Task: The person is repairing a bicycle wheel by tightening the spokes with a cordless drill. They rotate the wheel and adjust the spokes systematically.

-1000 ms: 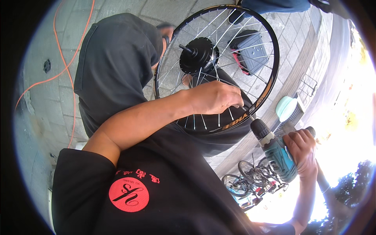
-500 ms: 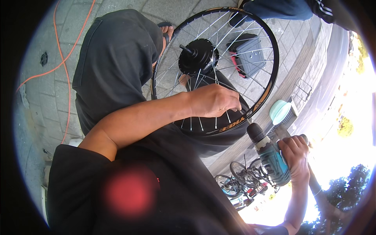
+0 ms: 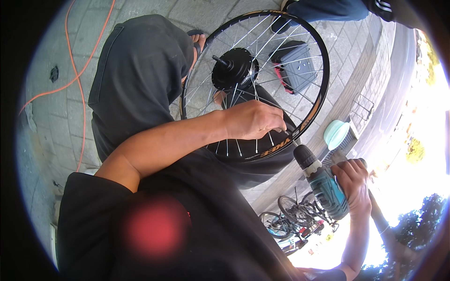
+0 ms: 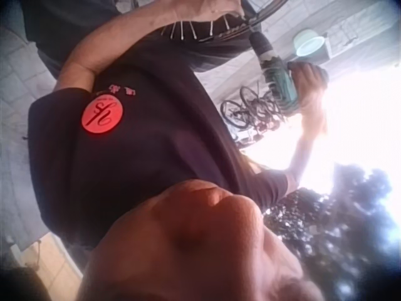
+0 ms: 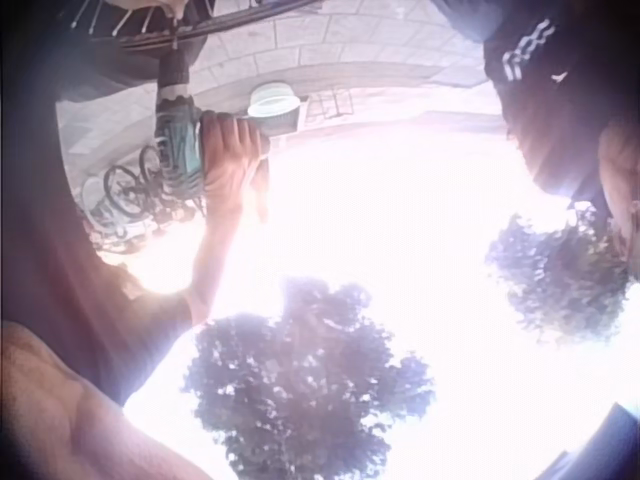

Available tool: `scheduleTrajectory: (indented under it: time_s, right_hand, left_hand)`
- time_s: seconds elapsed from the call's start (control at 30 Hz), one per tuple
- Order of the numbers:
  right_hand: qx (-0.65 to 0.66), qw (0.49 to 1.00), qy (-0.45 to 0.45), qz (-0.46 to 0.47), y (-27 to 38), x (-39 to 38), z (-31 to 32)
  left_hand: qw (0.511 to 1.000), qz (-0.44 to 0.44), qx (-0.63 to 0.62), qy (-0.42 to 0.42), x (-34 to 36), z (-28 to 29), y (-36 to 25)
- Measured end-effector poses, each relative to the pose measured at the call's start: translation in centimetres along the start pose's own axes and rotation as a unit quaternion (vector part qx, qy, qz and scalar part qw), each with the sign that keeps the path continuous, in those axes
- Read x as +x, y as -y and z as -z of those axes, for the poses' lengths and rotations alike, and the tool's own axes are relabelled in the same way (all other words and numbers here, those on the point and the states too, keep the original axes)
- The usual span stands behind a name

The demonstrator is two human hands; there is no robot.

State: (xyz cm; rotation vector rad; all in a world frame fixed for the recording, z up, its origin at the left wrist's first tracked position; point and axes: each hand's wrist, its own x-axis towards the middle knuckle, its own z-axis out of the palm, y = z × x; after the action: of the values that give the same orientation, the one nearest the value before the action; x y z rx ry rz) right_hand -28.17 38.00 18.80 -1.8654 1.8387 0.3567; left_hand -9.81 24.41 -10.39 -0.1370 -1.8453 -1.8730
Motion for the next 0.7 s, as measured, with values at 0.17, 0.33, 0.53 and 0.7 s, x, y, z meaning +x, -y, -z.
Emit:
scheduleTrajectory:
  time_s: [0.17, 0.33, 0.53, 0.7]
  right_hand:
    - [0.003, 1.0, -0.008, 0.0, 0.0, -0.3, -0.3]
    - [-0.006, 1.0, -0.022, 0.003, 0.4, 0.1, 0.5]
    - [-0.004, 0.999, -0.046, -0.027, 1.9, -1.5, 0.1]
    - [-0.011, 0.997, -0.063, -0.044, 4.2, -3.1, -1.7]
  left_hand:
    - [1.0, 0.005, 0.014, 0.009, 0.0, 0.1, 0.0]
    - [0.996, -0.018, 0.061, -0.06, 1.6, 1.9, -2.1]
    - [0.981, 0.165, -0.103, -0.005, 5.0, 1.5, -2.3]
    - [0.966, 0.216, -0.136, 0.045, 4.4, 1.7, -2.4]
